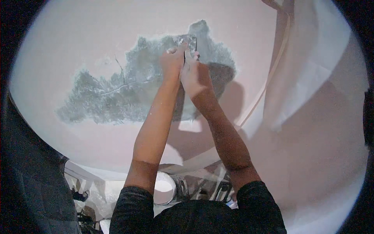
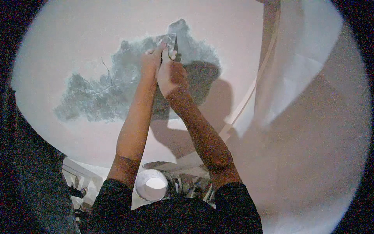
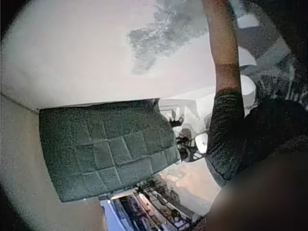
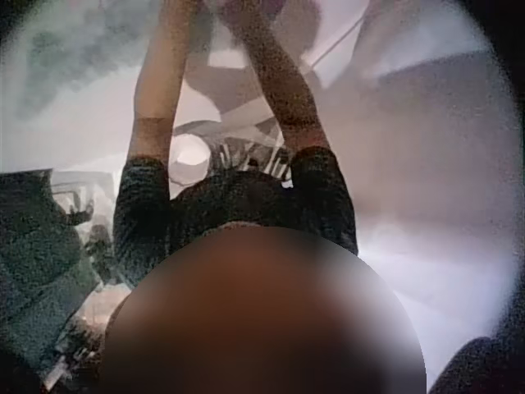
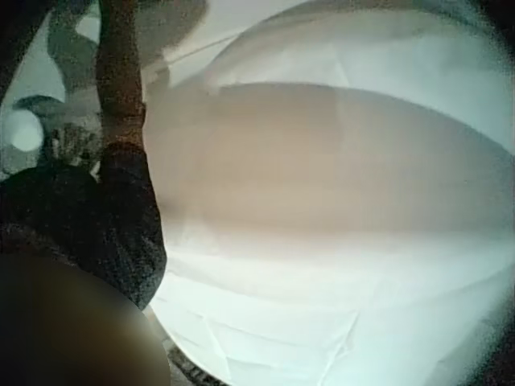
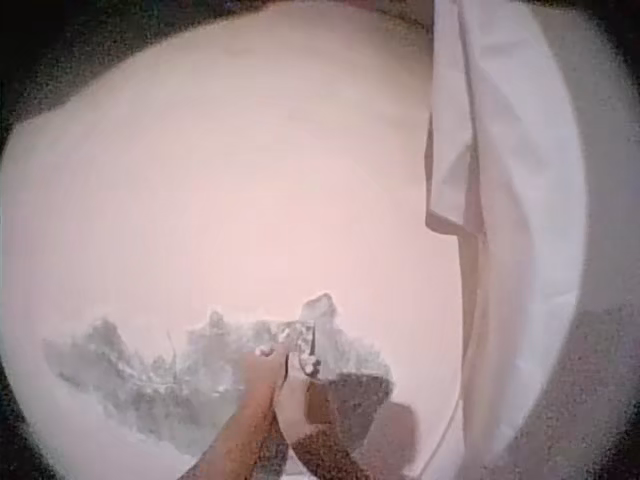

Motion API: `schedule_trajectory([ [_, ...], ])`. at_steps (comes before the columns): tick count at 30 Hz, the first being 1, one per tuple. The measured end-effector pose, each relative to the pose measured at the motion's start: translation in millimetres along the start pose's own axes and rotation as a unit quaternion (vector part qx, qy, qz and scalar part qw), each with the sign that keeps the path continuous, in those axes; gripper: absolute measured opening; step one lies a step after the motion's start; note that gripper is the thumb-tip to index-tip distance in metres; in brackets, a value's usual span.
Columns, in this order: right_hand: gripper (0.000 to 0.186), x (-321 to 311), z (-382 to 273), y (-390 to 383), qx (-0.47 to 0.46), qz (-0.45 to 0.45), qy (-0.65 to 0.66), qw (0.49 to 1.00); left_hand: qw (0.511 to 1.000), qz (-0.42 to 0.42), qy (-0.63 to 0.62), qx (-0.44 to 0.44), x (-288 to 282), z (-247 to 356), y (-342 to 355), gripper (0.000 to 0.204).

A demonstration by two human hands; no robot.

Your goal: The person is patching a damaged area on the ceiling using a putty knife and joint compound.

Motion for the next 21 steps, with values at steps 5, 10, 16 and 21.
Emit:
schedule_trajectory([
  [5, 0.026, 16, 17, -1, 0.085, -0.045, 0.047, 0.994, 0.995, 0.061, -0.058, 0.05, -3, -12, 10, 0.05],
  [10, 0.025, -13, -1, 14, -0.031, 0.016, 0.016, 0.999, 0.981, -0.003, -0.19, 0.033, 12, 14, -3, 0.042],
  [16, 0.032, -36, 10, -11, -0.198, 0.13, 0.083, 0.968, 0.966, -0.092, -0.232, -0.063, 12, 3, -17, 0.026],
  [21, 0.026, -22, 38, -9, -0.133, 0.074, 0.121, 0.981, 0.964, -0.182, -0.181, -0.063, 16, 2, -33, 0.029],
])
Point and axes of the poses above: each hand's wrist, its own y-axis towards the middle knuckle, its own x-axis out of the palm, z = x × y, the point moved 7 cm from there along y, towards the middle knuckle, and after that the axes turned 10 degrees about z, right-handed, at the moved point
